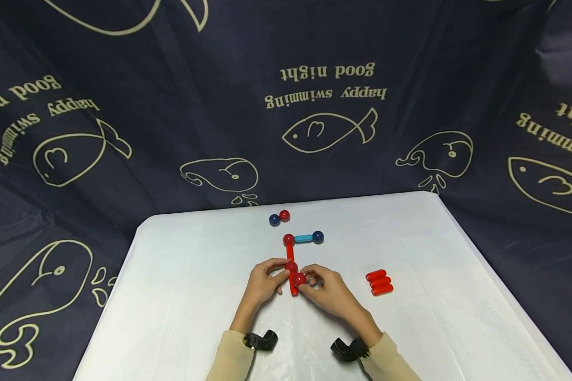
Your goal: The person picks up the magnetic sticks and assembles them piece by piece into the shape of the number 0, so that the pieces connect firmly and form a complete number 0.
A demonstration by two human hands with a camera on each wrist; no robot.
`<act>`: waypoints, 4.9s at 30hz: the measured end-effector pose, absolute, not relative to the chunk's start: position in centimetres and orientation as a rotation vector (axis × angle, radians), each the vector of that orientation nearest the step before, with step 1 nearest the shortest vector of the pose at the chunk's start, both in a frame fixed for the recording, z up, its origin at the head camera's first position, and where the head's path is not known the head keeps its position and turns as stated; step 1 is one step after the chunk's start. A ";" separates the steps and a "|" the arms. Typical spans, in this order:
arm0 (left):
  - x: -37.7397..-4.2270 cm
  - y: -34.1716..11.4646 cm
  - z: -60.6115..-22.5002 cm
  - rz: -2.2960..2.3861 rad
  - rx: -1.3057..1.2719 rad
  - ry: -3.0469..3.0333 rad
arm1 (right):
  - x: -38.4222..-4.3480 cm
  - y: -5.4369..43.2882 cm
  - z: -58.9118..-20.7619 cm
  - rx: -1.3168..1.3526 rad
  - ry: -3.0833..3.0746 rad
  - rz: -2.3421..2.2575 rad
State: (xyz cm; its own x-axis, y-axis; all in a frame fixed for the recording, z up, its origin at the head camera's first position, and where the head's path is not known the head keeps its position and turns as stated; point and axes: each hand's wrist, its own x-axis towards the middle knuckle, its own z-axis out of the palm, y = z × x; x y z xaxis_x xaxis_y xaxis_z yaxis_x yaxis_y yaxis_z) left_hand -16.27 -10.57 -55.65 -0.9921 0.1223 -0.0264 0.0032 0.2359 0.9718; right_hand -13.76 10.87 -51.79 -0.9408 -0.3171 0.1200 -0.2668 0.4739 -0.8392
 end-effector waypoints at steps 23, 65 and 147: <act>-16.5 -10.5 -55.7 1.853 0.146 2.428 | -11.6 11.3 -52.9 -0.684 2.492 -1.364; -11.3 -11.3 -54.4 1.586 0.396 2.410 | -12.5 11.8 -52.7 -0.723 2.503 -1.357; -12.4 -10.3 -54.9 1.803 0.161 2.300 | -17.8 26.1 -52.3 -0.228 2.711 -1.247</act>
